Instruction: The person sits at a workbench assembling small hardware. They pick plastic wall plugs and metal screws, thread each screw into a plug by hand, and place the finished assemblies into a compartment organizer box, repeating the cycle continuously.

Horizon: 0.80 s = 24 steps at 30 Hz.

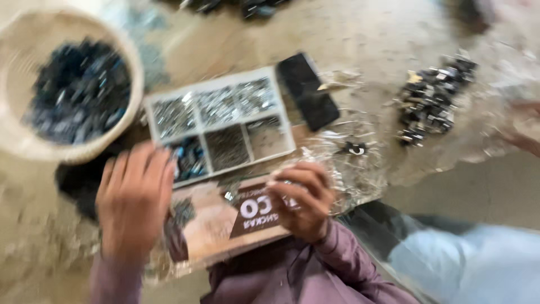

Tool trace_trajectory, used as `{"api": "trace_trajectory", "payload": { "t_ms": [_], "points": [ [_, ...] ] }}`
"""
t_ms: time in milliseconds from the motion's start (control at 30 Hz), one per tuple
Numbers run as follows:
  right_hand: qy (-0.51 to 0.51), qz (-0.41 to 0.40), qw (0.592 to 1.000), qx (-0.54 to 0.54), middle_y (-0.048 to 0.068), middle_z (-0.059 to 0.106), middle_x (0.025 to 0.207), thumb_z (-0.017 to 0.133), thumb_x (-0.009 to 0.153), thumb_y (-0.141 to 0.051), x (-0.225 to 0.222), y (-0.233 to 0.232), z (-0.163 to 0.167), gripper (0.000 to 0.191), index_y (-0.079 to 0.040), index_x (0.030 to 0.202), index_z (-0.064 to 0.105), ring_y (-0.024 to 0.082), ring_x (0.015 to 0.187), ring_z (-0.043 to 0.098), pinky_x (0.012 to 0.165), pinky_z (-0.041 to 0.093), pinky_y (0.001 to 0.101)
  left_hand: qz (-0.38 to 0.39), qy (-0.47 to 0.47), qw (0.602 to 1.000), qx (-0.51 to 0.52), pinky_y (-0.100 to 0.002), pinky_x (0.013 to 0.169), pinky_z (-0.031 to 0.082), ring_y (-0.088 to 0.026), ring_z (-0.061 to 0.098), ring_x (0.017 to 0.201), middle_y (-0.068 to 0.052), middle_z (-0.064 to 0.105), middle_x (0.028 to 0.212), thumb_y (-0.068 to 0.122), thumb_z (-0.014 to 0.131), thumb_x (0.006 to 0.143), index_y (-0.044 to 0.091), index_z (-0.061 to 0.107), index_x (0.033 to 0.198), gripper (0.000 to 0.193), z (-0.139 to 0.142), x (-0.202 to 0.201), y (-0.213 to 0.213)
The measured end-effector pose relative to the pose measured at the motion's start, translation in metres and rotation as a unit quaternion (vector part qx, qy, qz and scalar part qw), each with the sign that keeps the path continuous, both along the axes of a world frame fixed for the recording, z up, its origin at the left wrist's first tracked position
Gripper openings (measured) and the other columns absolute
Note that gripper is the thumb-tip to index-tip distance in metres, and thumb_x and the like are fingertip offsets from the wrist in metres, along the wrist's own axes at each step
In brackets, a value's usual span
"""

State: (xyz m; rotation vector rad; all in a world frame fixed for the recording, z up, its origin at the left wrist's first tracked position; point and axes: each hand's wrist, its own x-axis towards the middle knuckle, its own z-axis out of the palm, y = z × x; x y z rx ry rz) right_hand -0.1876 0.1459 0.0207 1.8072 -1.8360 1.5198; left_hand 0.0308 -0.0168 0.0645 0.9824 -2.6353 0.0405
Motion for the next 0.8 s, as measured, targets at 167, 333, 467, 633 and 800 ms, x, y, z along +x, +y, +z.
{"api": "trace_trajectory", "payload": {
  "t_ms": [167, 333, 467, 633, 800],
  "points": [
    [-0.329, 0.155, 0.922, 0.136, 0.01, 0.074, 0.105, 0.078, 0.092, -0.014, 0.017, -0.004, -0.004, 0.025, -0.003, 0.113, 0.07, 0.02, 0.096, 0.073, 0.085, 0.058, 0.0317, -0.021, 0.222, 0.972, 0.079, -0.037, 0.078, 0.058, -0.025, 0.072, 0.092, -0.01, 0.074, 0.105, 0.014, 0.084, 0.084, 0.007, 0.073, 0.111, 0.03, -0.002, -0.023, 0.086],
    [-0.455, 0.206, 0.846, 0.186, 0.008, 0.075, 0.097, 0.078, 0.096, -0.01, 0.008, -0.006, -0.006, 0.02, 0.001, 0.111, 0.074, 0.012, 0.092, 0.07, 0.082, 0.056, 0.0283, -0.025, 0.313, 0.936, 0.159, -0.033, 0.078, 0.058, -0.021, 0.075, 0.092, -0.007, 0.075, 0.105, 0.012, 0.083, 0.083, 0.007, 0.071, 0.119, 0.038, -0.023, -0.04, 0.1],
    [-0.371, 0.203, 0.881, 0.212, 0.006, 0.075, 0.093, 0.082, 0.09, -0.009, -0.003, -0.009, 0.003, 0.02, 0.0, 0.106, 0.073, 0.009, 0.086, 0.071, 0.077, 0.057, 0.0253, -0.083, 0.273, 0.941, 0.182, -0.034, 0.069, 0.056, -0.021, 0.073, 0.083, -0.005, 0.075, 0.098, 0.011, 0.086, 0.079, 0.01, 0.074, 0.122, 0.045, -0.025, -0.039, 0.081],
    [-0.383, 0.25, 0.857, 0.238, 0.004, 0.073, 0.107, 0.08, 0.087, -0.008, -0.02, -0.037, 0.019, 0.032, -0.005, 0.117, 0.068, 0.008, 0.089, 0.07, 0.077, 0.058, 0.0236, -0.064, 0.322, 0.927, 0.182, -0.035, 0.08, 0.058, -0.024, 0.073, 0.098, -0.008, 0.071, 0.114, 0.014, 0.079, 0.089, 0.013, 0.071, 0.127, 0.039, -0.026, -0.034, 0.057],
    [-0.011, 0.044, 0.983, 0.18, 0.006, 0.065, 0.102, 0.082, 0.084, -0.012, -0.024, -0.082, 0.025, 0.023, -0.007, 0.105, 0.076, 0.02, 0.09, 0.067, 0.077, 0.055, 0.0316, -0.009, 0.307, 0.941, 0.143, -0.04, 0.096, 0.055, -0.031, 0.067, 0.117, -0.013, 0.069, 0.128, 0.017, 0.078, 0.094, 0.006, 0.067, 0.131, 0.039, -0.033, -0.038, 0.026]
  ]
}}
